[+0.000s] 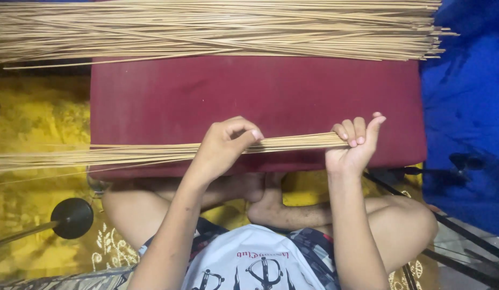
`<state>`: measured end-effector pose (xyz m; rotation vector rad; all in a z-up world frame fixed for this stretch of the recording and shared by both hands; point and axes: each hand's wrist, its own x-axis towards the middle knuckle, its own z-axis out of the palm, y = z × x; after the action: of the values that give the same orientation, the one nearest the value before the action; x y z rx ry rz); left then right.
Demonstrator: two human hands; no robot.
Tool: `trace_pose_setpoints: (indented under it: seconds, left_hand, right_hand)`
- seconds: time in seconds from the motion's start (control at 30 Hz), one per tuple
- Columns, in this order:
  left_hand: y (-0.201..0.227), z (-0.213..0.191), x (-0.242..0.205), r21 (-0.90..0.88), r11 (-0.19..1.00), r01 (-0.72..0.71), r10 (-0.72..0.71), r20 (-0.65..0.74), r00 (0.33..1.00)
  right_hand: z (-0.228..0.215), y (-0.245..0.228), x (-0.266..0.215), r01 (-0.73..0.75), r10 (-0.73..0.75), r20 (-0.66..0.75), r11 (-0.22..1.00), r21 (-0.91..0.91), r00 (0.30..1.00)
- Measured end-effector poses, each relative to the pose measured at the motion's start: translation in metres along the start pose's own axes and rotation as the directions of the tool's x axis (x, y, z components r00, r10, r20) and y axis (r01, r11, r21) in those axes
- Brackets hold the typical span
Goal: The person is manually aligning thin wooden sticks into a neat bundle on a red padded mat.
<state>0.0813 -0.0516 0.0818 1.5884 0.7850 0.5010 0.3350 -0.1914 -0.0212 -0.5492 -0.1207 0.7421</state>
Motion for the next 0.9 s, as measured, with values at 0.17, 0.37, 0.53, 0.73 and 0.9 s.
trace_pose_setpoints:
  seconds: [0.17,0.37,0.53,0.73,0.9]
  left_hand:
    - [-0.007,-0.024,-0.028,0.113,0.99,-0.08,0.076,0.041,0.996]
    - [-0.022,-0.041,-0.055,0.448,0.883,-0.141,0.075,0.161,0.984]
    - [-0.039,-0.053,-0.066,0.625,0.767,-0.144,0.088,0.12,0.989]
    - [-0.044,-0.059,-0.073,0.695,0.711,-0.105,0.055,0.094,0.994]
    - [-0.052,-0.065,-0.076,0.665,0.742,-0.082,0.141,-0.036,0.989]
  right_hand:
    - [-0.026,-0.008,0.023,0.021,-0.023,-0.06,0.999,-0.037,0.998]
    - [-0.053,-0.015,0.042,0.008,-0.01,-0.108,1.0,-0.022,0.994]
    - [-0.071,-0.014,0.046,-0.01,0.01,-0.12,1.0,-0.001,0.993]
    - [-0.06,-0.018,0.045,0.004,-0.001,-0.123,1.0,0.017,0.992]
    - [-0.051,-0.024,0.043,0.004,-0.003,-0.098,1.0,0.009,0.995]
